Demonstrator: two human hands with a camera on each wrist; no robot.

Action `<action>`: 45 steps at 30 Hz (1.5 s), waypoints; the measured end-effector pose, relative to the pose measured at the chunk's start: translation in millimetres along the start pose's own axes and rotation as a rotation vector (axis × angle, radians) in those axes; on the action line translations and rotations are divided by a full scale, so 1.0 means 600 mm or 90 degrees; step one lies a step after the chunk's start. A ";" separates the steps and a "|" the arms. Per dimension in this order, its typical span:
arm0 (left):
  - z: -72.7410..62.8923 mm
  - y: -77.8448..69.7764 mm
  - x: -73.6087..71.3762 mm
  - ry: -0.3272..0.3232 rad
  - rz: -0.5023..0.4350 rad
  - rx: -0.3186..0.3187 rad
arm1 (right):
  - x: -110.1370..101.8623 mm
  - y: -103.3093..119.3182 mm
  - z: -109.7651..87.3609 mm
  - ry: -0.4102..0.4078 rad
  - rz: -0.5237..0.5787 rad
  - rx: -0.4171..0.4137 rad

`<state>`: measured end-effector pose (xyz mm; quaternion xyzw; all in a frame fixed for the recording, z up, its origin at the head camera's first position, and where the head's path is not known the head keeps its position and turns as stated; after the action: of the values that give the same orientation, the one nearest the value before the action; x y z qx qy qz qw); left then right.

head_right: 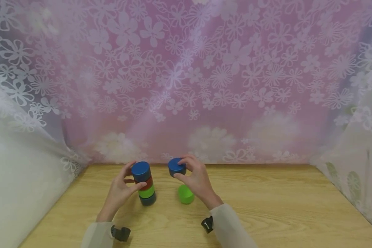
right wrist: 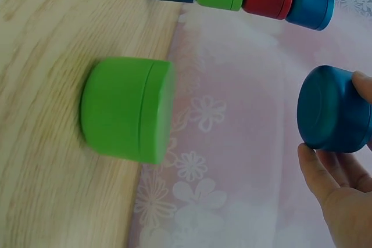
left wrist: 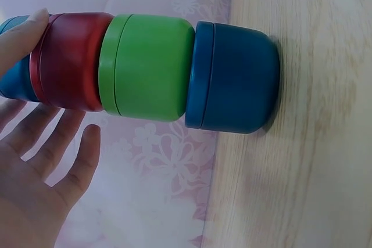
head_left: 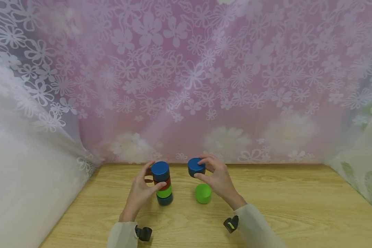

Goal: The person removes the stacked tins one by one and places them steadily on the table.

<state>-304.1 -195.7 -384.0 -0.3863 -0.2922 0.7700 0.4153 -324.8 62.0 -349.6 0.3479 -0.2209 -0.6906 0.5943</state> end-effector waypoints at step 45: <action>-0.001 0.001 0.000 0.003 0.000 0.002 | -0.055 -0.038 -0.025 -0.025 -0.091 0.054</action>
<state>-304.0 -196.0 -384.6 -0.3877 -0.2897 0.7696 0.4166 -327.2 100.3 -369.0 0.3744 -0.2362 -0.7278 0.5238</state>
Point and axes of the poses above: each hand's wrist, its own z-axis towards the middle knuckle, its own x-axis out of the palm, y = z × x, the point moved 5 cm from there along z, towards the middle knuckle, and after that the axes turned 8 degrees about -y, right-handed, at the moved point
